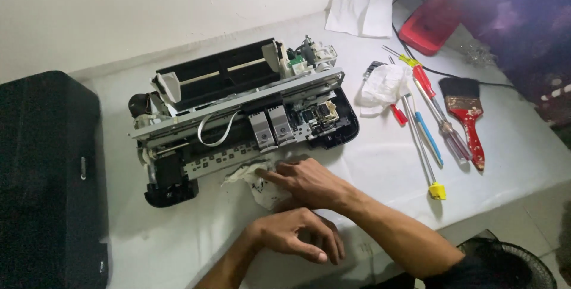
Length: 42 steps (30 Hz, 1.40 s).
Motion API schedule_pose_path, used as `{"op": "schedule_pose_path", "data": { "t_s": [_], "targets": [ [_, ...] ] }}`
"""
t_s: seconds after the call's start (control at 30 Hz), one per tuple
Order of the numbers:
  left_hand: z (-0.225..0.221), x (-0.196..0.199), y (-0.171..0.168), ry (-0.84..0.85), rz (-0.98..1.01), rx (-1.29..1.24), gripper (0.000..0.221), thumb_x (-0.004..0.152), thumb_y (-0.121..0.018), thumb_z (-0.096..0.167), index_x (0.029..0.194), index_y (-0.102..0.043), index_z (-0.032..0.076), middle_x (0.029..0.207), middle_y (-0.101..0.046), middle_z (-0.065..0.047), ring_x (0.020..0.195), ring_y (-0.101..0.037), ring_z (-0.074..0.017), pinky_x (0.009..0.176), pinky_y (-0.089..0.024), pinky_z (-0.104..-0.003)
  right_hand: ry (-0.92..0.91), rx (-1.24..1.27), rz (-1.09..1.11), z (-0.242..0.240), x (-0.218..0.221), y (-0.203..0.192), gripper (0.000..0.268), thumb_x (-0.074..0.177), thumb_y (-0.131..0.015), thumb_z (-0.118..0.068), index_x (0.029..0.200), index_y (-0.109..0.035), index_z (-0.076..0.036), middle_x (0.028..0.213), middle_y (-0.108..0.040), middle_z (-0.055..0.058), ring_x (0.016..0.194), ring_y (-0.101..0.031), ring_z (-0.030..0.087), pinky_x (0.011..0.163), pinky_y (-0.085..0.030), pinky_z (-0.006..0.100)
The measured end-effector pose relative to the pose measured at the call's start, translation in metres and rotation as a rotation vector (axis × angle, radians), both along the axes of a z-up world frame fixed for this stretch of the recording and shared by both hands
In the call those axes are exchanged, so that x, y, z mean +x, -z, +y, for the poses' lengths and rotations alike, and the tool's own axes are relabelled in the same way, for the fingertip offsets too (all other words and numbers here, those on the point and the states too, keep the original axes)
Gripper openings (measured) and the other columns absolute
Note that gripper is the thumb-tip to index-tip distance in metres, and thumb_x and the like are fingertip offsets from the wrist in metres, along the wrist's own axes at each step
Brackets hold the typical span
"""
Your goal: Cleaning the internal components of a disassembled printer using a toothbrush and a cloth to remove dust and debris.
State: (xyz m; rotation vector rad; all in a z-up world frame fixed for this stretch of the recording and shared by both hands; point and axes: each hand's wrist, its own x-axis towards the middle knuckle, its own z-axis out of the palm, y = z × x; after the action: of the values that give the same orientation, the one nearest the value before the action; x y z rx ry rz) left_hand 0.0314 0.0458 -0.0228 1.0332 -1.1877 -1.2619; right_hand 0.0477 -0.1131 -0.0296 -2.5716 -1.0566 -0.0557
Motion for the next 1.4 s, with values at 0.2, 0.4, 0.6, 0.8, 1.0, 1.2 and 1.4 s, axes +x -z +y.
{"op": "schedule_pose_path", "data": {
  "t_s": [0.2, 0.4, 0.6, 0.8, 1.0, 1.2, 1.4],
  "targets": [
    [-0.010, -0.017, 0.002, 0.068, 0.096, -0.114, 0.044, 0.093, -0.060, 0.053, 0.099, -0.053, 0.010, 0.168, -0.031, -0.017, 0.101, -0.052, -0.0184, 0.079, -0.043, -0.029, -0.075, 0.247, -0.030, -0.002, -0.006, -0.030, 0.025, 0.074, -0.080, -0.007, 0.095, -0.066, -0.005, 0.087, -0.068, 0.008, 0.067, -0.064, 0.025, 0.058, -0.051, 0.040],
    [-0.006, -0.013, 0.006, 0.046, 0.099, 0.050, 0.037, 0.102, -0.059, 0.032, 0.109, -0.034, 0.005, 0.115, -0.071, -0.016, 0.093, -0.067, -0.0214, 0.082, -0.055, -0.033, -0.068, 0.451, 0.016, -0.018, -0.005, -0.061, 0.009, 0.070, -0.079, -0.008, 0.075, -0.072, -0.006, 0.077, -0.057, 0.003, 0.060, -0.051, 0.015, 0.049, -0.045, 0.029],
    [-0.013, -0.017, -0.006, -0.418, -0.220, 0.109, 0.039, 0.105, -0.054, 0.030, 0.081, -0.073, 0.006, 0.079, -0.072, -0.007, 0.068, -0.061, -0.0186, 0.076, -0.051, -0.033, -0.083, 0.642, 0.150, -0.039, 0.004, -0.072, 0.024, 0.076, -0.066, -0.016, 0.095, -0.074, -0.006, 0.128, -0.066, 0.015, 0.103, -0.073, 0.026, 0.082, -0.066, 0.038],
    [-0.019, -0.019, 0.009, -0.664, -0.347, 0.020, 0.007, 0.082, -0.072, 0.008, 0.088, -0.068, 0.006, 0.071, -0.060, -0.002, 0.057, -0.050, -0.0142, 0.057, -0.045, -0.029, 0.242, 0.752, 0.180, -0.074, 0.014, -0.064, 0.024, 0.084, -0.075, 0.002, 0.103, -0.065, -0.007, 0.079, -0.070, 0.000, 0.060, -0.067, 0.009, 0.052, -0.058, 0.023],
    [-0.020, -0.018, 0.004, -0.653, -0.299, 0.048, 0.006, 0.083, -0.071, 0.005, 0.089, -0.070, 0.005, 0.075, -0.065, -0.002, 0.060, -0.053, -0.0135, 0.059, -0.046, -0.028, 0.656, 0.587, -0.402, -0.110, 0.032, -0.058, 0.033, 0.098, -0.074, -0.017, 0.119, -0.068, 0.008, 0.104, -0.071, 0.020, 0.077, -0.062, 0.023, 0.067, -0.051, 0.034],
    [-0.024, -0.016, 0.004, -1.167, -0.882, -0.252, 0.014, 0.079, -0.073, 0.004, 0.089, -0.064, 0.007, 0.078, -0.069, -0.005, 0.058, -0.062, -0.0167, 0.051, -0.051, -0.029, 0.593, 0.595, -0.341, -0.098, 0.039, -0.045, 0.031, 0.098, -0.066, 0.005, 0.128, -0.068, 0.003, 0.122, -0.067, 0.019, 0.085, -0.062, 0.022, 0.067, -0.050, 0.030],
    [-0.019, 0.000, 0.022, -1.270, -0.941, -0.199, 0.012, 0.094, -0.071, 0.025, 0.098, -0.071, 0.014, 0.072, -0.066, 0.000, 0.061, -0.067, -0.0176, 0.050, -0.058, -0.029, 0.666, 0.483, -0.555, -0.117, 0.049, -0.027, 0.038, 0.081, -0.084, 0.006, 0.112, -0.081, -0.016, 0.100, -0.076, 0.002, 0.090, -0.069, 0.025, 0.084, -0.056, 0.037]
  ]
}}
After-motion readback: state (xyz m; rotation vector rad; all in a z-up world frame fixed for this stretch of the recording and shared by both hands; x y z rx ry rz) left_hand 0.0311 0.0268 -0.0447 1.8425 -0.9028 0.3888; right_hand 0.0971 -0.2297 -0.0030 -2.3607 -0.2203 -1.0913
